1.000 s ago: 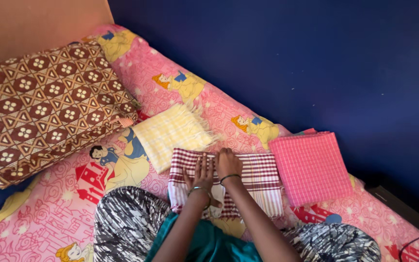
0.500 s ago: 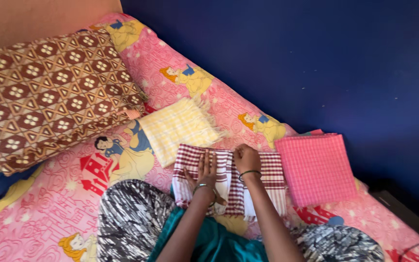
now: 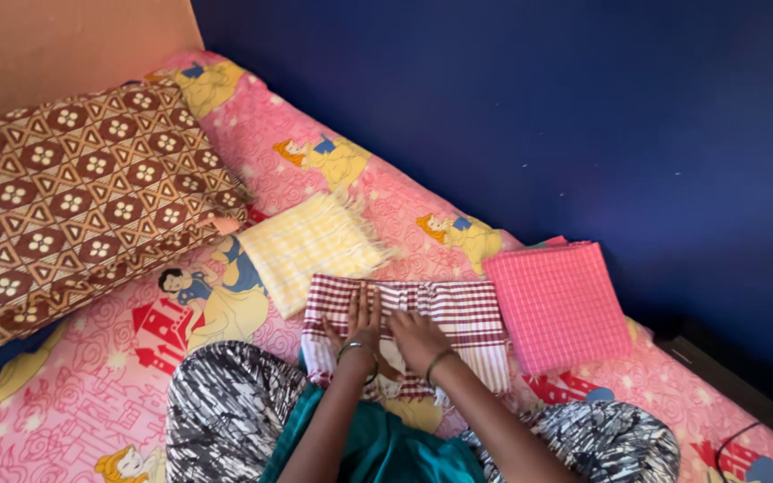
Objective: The person sits on a bed and folds several pieces of bedding and towels. They fold a yellow checkered towel, a red-and-white checkered towel, and a pink striped towel, stacking each neatly on the bed.
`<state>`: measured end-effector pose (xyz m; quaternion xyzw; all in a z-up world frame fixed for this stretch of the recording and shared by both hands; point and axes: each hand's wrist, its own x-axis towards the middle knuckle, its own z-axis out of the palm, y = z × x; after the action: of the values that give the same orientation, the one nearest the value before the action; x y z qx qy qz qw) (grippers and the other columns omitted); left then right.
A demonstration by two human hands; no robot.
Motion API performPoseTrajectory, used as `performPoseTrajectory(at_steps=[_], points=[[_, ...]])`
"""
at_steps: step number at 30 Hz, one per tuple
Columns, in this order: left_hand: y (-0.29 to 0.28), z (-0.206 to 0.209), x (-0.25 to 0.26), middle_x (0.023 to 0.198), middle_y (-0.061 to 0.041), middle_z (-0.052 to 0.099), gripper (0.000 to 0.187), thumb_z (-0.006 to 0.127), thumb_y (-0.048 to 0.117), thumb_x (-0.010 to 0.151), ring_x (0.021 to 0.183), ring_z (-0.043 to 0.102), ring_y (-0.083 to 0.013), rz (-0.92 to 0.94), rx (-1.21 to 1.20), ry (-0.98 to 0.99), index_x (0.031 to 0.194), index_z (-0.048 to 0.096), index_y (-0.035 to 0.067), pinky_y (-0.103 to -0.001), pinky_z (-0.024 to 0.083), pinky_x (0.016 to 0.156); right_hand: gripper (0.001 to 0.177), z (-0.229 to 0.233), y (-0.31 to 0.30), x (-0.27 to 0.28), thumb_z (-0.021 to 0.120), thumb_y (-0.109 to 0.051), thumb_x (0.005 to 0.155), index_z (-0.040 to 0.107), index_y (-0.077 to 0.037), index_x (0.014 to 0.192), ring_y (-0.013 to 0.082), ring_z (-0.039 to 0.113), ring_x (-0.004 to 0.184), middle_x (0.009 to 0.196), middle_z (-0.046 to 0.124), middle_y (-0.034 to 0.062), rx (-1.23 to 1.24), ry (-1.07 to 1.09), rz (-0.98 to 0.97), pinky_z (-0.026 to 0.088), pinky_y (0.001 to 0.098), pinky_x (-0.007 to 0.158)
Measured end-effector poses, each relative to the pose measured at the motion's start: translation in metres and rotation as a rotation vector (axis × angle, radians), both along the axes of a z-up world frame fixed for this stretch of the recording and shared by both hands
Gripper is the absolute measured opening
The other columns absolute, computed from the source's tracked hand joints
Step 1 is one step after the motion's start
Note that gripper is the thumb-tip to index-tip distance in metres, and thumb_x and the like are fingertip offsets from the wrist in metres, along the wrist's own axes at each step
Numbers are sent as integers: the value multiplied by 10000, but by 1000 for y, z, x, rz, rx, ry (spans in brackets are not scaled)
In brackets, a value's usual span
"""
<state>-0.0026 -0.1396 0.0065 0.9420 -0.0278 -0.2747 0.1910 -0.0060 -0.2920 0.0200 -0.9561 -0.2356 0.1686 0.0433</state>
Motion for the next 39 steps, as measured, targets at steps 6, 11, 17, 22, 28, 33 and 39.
performPoseTrajectory(at_steps=[6,11,17,22,28,33,39], points=[[7,15,-8,1715,-51,-281,1795,992,649,364,1580,-221,-238,-56,44,19,1629,-219,251,-823,-56,1103,337,40,-44,-48,639,-137,927,601,-1,1233,377,587,1205,1323,592,194,449,86,191,493,472,1003],[-11,18,-24,1703,-104,-268,1372,699,765,760,1561,-239,-289,-242,141,-30,1620,-194,176,-805,-69,1135,250,50,-83,-39,612,-129,931,634,-43,1165,324,677,1070,1158,674,153,580,-38,-179,547,415,932],[-47,-16,-72,1678,-225,-146,965,529,509,993,1566,-125,-360,-451,121,-123,1603,-11,-9,-662,3,1225,231,13,-78,-25,612,-133,942,626,-44,1155,358,680,994,1097,665,168,561,-37,-344,560,425,871],[-50,-55,-40,1299,-234,631,402,507,134,916,1219,619,-365,-230,-153,-366,1295,581,23,-449,537,1039,287,-12,-84,-29,685,-189,917,597,-11,1123,422,639,1048,1081,657,226,430,-125,-308,521,489,895],[-58,-59,43,802,-182,706,170,610,139,918,735,694,-396,130,-591,-678,1028,697,44,-493,557,676,460,-20,-98,-27,703,-148,858,579,-32,1285,442,619,1088,1196,618,259,516,-46,-213,526,495,899],[-97,-52,73,768,-169,736,267,818,302,830,737,721,-351,309,-393,-474,830,760,41,-437,567,688,582,-20,-97,-27,676,-173,884,557,-217,1452,406,632,1110,1231,614,225,477,134,-210,537,462,945],[-103,-94,84,712,-96,759,209,874,212,742,626,717,-196,493,-609,-507,767,765,36,-343,578,628,663,-16,-99,-26,755,-224,830,542,-224,1457,398,611,1144,1252,586,209,374,216,-133,518,458,981]])
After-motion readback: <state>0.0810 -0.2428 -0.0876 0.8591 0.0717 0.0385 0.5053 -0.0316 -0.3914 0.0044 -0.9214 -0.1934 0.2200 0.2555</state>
